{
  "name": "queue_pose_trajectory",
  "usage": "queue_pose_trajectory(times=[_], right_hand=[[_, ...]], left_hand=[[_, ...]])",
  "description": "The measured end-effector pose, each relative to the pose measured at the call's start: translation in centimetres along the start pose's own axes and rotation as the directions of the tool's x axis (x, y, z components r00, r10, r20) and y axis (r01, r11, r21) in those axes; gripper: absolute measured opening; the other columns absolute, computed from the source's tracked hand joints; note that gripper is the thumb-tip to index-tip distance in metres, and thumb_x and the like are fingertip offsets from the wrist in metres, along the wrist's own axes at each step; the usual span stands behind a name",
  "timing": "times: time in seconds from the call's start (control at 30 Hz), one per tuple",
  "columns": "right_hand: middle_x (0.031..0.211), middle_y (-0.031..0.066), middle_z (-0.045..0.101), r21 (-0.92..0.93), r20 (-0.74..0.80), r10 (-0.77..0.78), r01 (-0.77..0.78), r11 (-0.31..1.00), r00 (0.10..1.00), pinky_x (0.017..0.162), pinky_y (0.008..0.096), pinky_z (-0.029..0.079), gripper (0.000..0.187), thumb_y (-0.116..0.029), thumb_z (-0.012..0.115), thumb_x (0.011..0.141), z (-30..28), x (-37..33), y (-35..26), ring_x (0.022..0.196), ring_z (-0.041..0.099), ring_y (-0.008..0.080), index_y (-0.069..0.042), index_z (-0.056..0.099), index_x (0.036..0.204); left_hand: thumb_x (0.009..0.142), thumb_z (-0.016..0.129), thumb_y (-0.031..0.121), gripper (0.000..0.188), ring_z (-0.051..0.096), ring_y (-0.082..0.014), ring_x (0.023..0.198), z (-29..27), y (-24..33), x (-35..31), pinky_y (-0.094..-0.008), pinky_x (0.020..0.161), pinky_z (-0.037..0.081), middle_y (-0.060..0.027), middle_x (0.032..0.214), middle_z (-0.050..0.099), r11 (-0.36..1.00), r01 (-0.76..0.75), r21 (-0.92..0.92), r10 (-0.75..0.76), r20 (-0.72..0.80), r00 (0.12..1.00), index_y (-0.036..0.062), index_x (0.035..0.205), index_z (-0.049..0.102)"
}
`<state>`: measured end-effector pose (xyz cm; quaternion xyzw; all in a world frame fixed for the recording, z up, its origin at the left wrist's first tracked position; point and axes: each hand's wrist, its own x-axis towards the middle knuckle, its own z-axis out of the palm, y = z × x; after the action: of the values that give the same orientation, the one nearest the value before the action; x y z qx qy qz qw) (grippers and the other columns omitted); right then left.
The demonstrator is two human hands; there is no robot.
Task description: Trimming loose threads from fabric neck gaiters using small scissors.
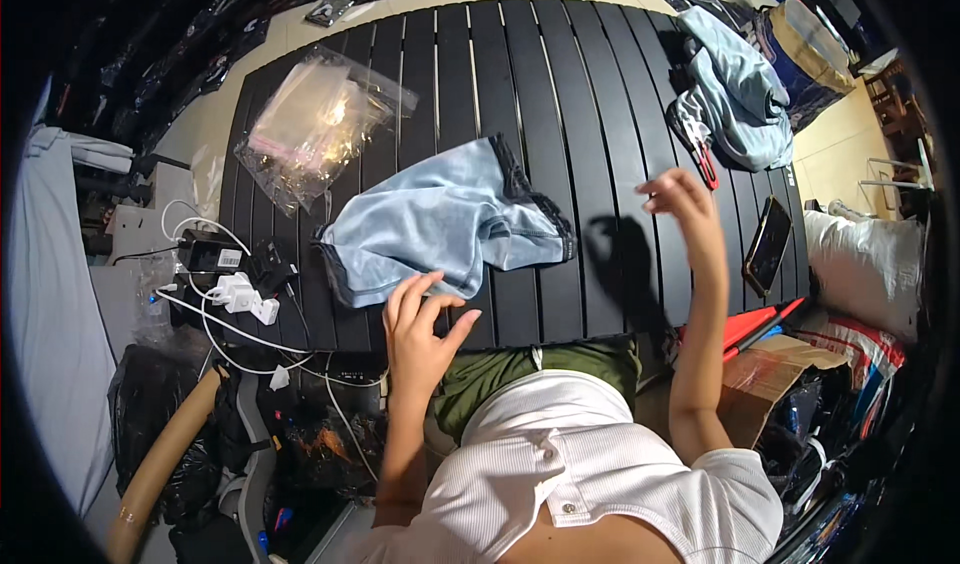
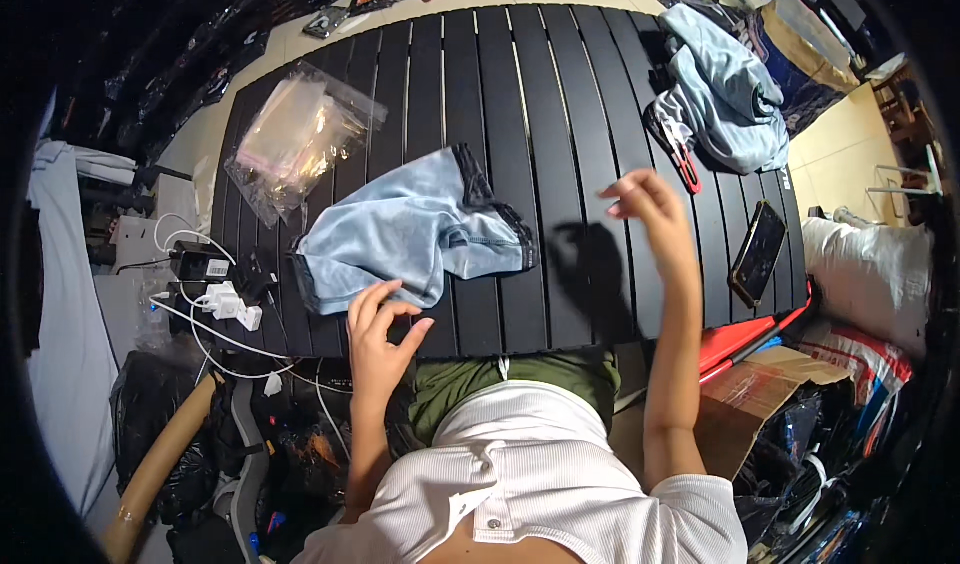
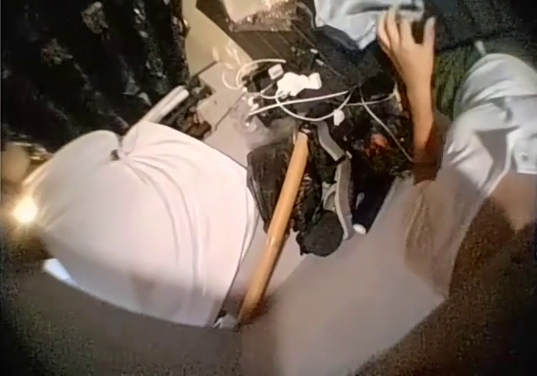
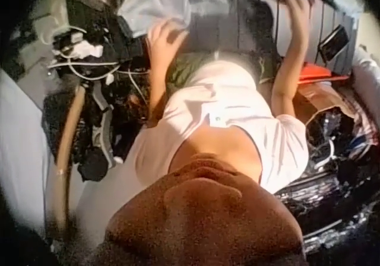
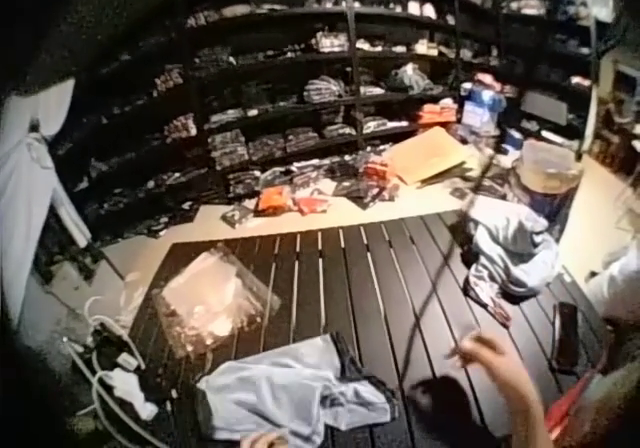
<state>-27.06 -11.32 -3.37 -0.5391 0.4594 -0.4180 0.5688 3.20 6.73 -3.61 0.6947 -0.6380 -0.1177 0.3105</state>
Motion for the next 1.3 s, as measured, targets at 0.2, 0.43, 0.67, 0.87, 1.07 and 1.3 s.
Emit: queue_pose_trajectory(times=[0.2,0.43,0.67,0.87,1.07,1.3], right_hand=[[0.077,0.0046,0.063,-0.338,0.042,0.152,-0.129,0.932,0.988,0.060,0.0229,0.042,0.031,-0.028,0.059,0.086,6.7,-1.5,2.0,0.066,0.055,0.0099,0.002,0.061,0.092],[0.056,0.0036,0.054,-0.601,0.094,0.149,-0.063,0.797,0.984,0.049,0.0234,0.037,0.016,-0.010,0.066,0.075,9.0,-0.1,1.9,0.053,0.051,0.0077,0.002,0.058,0.082],[0.076,-0.0011,0.056,-0.006,-0.090,-0.125,0.125,0.992,0.988,0.061,0.0186,0.037,0.011,-0.007,0.061,0.081,4.4,-0.1,-0.6,0.067,0.049,0.0053,-0.001,0.060,0.090],[0.093,0.0032,0.058,0.365,-0.318,-0.234,0.347,0.864,0.919,0.068,0.0234,0.045,0.007,-0.009,0.054,0.088,-4.3,-1.6,-2.8,0.079,0.056,0.0107,-0.005,0.054,0.094],[0.100,0.0035,0.058,0.090,-0.249,-0.215,0.243,0.966,0.944,0.083,0.0231,0.039,0.025,-0.010,0.055,0.087,-7.0,2.4,-0.5,0.094,0.052,0.0110,-0.002,0.055,0.111],[0.093,-0.0011,0.054,0.043,-0.156,0.127,-0.122,0.992,0.980,0.071,0.0175,0.037,0.030,-0.007,0.060,0.083,-8.1,6.6,5.4,0.083,0.049,0.0062,-0.003,0.056,0.112]], left_hand=[[0.085,0.058,0.022,0.027,0.045,-0.0288,0.107,0.3,-4.2,-3.0,-0.0375,0.092,0.034,-0.0116,0.113,0.052,0.928,0.365,0.073,-0.313,-0.378,0.871,0.0024,0.104,0.056],[0.078,0.069,0.029,0.040,0.050,-0.0278,0.092,0.2,-10.9,-2.6,-0.0361,0.082,0.039,-0.0139,0.094,0.058,0.816,0.575,0.053,-0.472,-0.512,0.717,-0.0031,0.100,0.058],[0.077,0.069,0.013,0.020,0.057,-0.0166,0.075,-5.0,-9.3,-1.2,-0.0260,0.072,0.044,-0.0086,0.085,0.061,0.942,0.335,-0.033,-0.281,-0.624,0.729,-0.0046,0.084,0.063],[0.089,0.054,0.016,0.021,0.052,-0.0075,0.067,-10.9,-3.4,1.2,-0.0213,0.061,0.041,0.0000,0.075,0.057,0.394,0.033,-0.919,-0.707,-0.280,0.650,-0.0026,0.080,0.060],[0.085,0.062,0.019,0.016,0.057,-0.0096,0.068,-7.1,-7.9,5.0,-0.0236,0.064,0.044,-0.0021,0.077,0.061,0.116,0.126,-0.985,-0.691,0.011,0.723,0.0030,0.081,0.061],[0.088,0.057,0.020,0.020,0.058,-0.0119,0.074,0.3,-10.8,6.0,-0.0248,0.064,0.046,-0.0026,0.085,0.063,-0.015,0.339,-0.941,-0.611,0.277,0.741,0.0025,0.095,0.061]])
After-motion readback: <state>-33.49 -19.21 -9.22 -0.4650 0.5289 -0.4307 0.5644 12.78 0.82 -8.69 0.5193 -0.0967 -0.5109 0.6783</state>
